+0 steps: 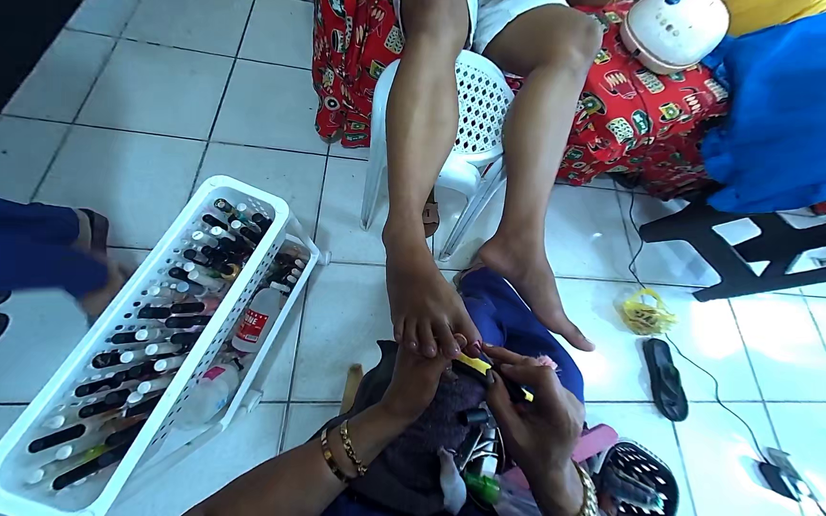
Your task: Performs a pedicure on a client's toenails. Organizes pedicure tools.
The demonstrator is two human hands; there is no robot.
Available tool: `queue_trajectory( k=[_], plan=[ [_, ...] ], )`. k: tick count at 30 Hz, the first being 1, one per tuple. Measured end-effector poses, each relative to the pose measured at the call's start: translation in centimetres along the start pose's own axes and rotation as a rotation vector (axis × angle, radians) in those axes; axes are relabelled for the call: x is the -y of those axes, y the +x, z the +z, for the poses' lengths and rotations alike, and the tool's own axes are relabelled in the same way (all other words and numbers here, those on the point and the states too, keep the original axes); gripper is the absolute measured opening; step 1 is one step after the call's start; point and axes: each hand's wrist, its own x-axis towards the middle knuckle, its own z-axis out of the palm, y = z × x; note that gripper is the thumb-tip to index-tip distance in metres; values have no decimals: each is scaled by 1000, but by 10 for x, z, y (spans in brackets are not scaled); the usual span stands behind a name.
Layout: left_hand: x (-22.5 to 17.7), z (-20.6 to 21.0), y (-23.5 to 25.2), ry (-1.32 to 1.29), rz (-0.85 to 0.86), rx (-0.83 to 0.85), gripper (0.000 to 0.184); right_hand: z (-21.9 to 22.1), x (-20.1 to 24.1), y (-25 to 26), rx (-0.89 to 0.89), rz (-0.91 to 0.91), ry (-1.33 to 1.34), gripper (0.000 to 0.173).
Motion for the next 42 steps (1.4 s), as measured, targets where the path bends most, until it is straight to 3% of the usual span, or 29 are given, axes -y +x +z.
queue_trajectory(
  k=[42],
  plan=[
    [0,-6,2,-76,-31,67,19,-5,6,4,65,-23,-58,9]
  ],
)
